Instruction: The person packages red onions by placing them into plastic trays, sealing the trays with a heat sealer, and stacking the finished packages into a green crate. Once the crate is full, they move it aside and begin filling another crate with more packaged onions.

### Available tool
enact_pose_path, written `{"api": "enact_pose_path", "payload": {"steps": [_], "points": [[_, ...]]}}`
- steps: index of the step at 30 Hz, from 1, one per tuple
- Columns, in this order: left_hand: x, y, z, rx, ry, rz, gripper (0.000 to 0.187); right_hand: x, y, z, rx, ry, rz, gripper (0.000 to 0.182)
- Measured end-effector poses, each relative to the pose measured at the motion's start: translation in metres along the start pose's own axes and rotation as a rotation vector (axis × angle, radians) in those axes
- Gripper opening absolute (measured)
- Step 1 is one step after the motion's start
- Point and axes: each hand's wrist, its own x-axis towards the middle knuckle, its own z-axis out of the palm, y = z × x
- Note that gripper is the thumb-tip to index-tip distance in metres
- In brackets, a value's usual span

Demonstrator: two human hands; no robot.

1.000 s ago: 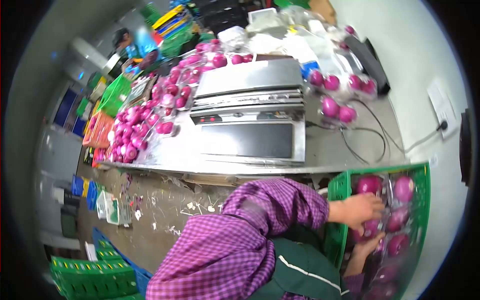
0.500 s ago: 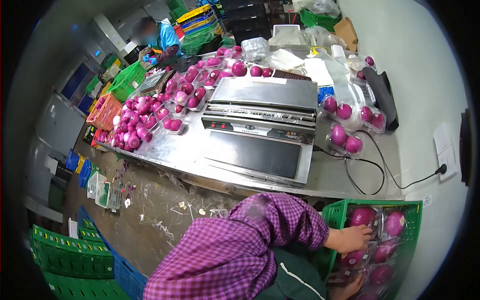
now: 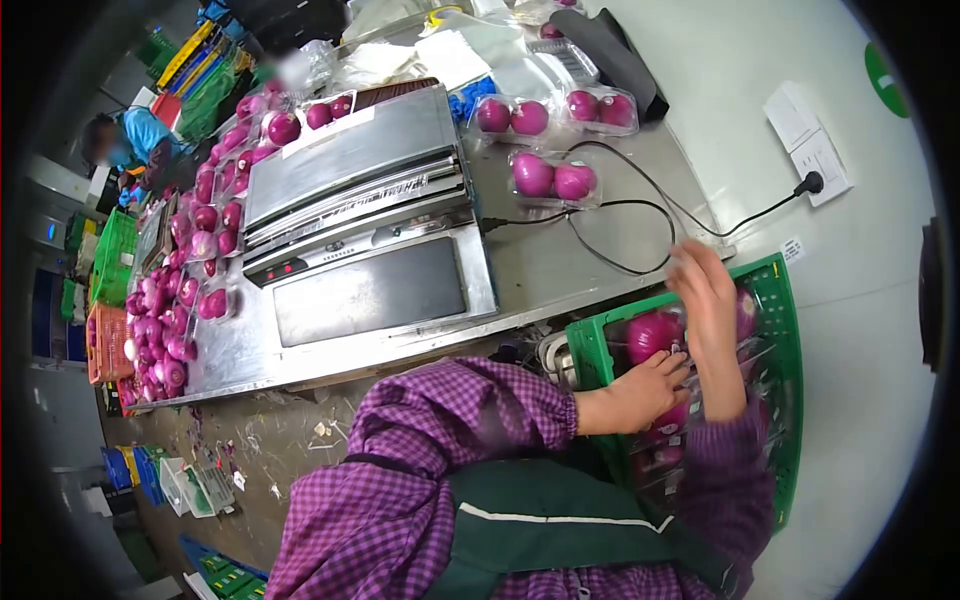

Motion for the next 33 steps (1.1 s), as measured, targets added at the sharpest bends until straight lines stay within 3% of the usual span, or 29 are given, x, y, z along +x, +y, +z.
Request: {"api": "enact_pose_path", "payload": {"steps": [2, 3, 4, 5, 6, 7, 8, 9, 10, 11, 12, 14, 16, 17, 24, 27, 33], "points": [[-0.002, -0.001, 0.002, 0.065, 0.021, -0.008, 0.055, 0.045, 0.018, 0.017, -0.017, -0.074, 0.015, 0.03], [0.001, -0.002, 0.003, 0.002, 0.001, 0.001, 0.044, 0.072, 0.029, 0.024, -0.004, -0.121, 0.118, 0.034], [0.001, -0.003, 0.013, -0.11, 0.187, 0.036, 0.038, 0.1, 0.045, 0.037, 0.012, -0.192, 0.22, 0.038], [0.004, -0.005, 0.032, -0.118, 0.314, 0.01, 0.041, 0.136, 0.076, 0.039, 0.07, -0.174, 0.32, 0.04], [0.004, -0.01, 0.032, -0.244, 0.264, 0.098, 0.046, 0.177, 0.114, 0.03, 0.12, -0.157, 0.425, 0.042], [0.006, -0.008, 0.034, -0.297, 0.381, 0.072, 0.052, 0.217, 0.15, 0.022, 0.079, -0.163, 0.472, 0.026], [0.002, -0.004, 0.008, -0.311, 0.24, -0.005, 0.057, 0.234, 0.164, 0.023, 0.076, -0.189, 0.399, 0.009], [0.005, -0.005, 0.014, -0.381, 0.249, -0.05, 0.056, 0.244, 0.172, 0.03, -0.042, -0.092, 0.309, 0.016], [0.008, -0.005, 0.02, -0.451, 0.262, -0.095, 0.056, 0.246, 0.17, 0.036, -0.193, -0.072, 0.286, 0.013], [0.016, -0.012, 0.047, 0.052, 0.414, 0.055, 0.053, 0.246, 0.167, 0.037, -0.343, -0.039, 0.26, 0.014], [0.015, -0.012, 0.032, 0.072, 0.422, 0.037, 0.053, 0.249, 0.173, 0.039, -0.341, -0.067, 0.251, 0.014], [0.012, 0.002, -0.008, -0.337, 0.135, -0.148, 0.046, 0.259, 0.187, 0.035, -0.357, -0.072, 0.339, 0.025], [0.015, -0.003, 0.005, -0.323, 0.08, -0.045, 0.044, 0.257, 0.192, 0.036, -0.355, -0.097, 0.416, 0.03], [0.016, -0.003, 0.007, -0.337, 0.087, -0.049, 0.044, 0.255, 0.194, 0.036, -0.354, -0.109, 0.5, 0.035], [0.022, -0.007, 0.015, -0.384, 0.106, -0.076, 0.044, 0.256, 0.207, 0.034, -0.042, -0.208, 0.537, 0.043], [0.024, -0.008, 0.017, -0.392, 0.119, -0.085, 0.044, 0.25, 0.203, 0.036, -0.162, -0.135, 0.58, 0.043], [0.023, -0.009, 0.017, -0.408, 0.138, -0.109, 0.044, 0.242, 0.199, 0.046, 0.021, -0.102, 0.609, 0.044]]}}
